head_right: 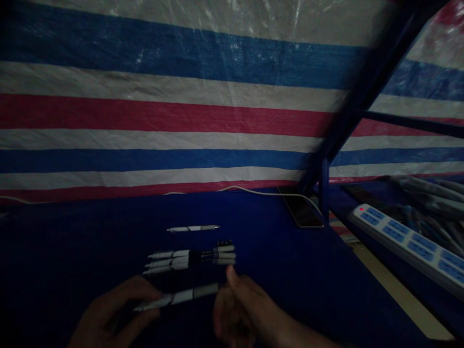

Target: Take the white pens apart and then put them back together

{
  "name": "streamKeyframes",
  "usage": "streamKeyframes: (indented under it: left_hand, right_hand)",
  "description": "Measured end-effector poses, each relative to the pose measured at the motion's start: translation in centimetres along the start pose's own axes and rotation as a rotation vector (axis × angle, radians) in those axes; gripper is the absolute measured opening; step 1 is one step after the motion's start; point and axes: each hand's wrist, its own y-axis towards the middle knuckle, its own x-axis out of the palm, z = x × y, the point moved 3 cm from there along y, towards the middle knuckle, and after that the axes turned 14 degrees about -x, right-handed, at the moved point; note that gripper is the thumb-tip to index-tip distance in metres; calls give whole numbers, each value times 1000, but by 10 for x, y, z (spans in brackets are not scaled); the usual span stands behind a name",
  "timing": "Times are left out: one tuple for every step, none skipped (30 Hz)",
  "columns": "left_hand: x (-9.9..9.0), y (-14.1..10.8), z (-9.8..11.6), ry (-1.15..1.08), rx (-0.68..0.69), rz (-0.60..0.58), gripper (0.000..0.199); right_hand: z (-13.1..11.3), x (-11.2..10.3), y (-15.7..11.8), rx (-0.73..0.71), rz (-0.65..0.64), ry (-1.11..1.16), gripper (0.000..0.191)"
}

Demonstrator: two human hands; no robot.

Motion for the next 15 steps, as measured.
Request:
streamKeyframes:
  left_hand:
    - [-1,2,-2,-6,-36,-1,12]
    - [-2,3,-4,-24,-71,-4,11]
    - [-2,4,-6,-49,-105,-7,10]
    - [-2,5,-9,-75,-133,-19,8]
    - [-2,5,-12,-97,-159,-38,7]
    - [-1,5,-15,-112,-179,-59,5]
    - [-1,4,-18,-123,-193,-78,3]
    - [-1,4,-20,-130,-205,-91,2]
    - [-1,4,-22,-134,-216,-105,2]
    - [-1,3,-23,-139,-225,-114,2]
    - [-1,3,-24,-143,-232,-119,2]
    - [-1,3,-24,-146,-238,-126,2]
    - [-1,3,-24,-149,-245,-134,2]
    - [0,2,-24,-153,-252,-138,2]
    - [0,2,-24,-157,-260,-138,3]
  right_hand:
    - [-4,-3,0,-54,-4,-32,89]
    - [-9,-8,1,-130,12,-91,88]
    - [-16,-15,2,-229,44,-204,83]
    - [-25,-24,3,-333,93,-342,75]
    - [-34,-33,5,-448,170,-523,62]
    - [-43,-42,7,-557,219,-751,49]
    - [-49,-50,10,-592,252,-821,35]
    - [-53,-57,15,-618,263,-853,25]
    - [-55,-63,20,-637,258,-882,19]
    - [-55,-67,26,-651,238,-898,17]
    - [-54,-69,31,-664,218,-911,17]
    - [-52,-69,35,-675,199,-921,18]
    - [-50,-69,40,-685,183,-927,18]
    - [-47,-67,43,-693,174,-930,17]
    - [-45,-66,45,-699,171,-930,17]
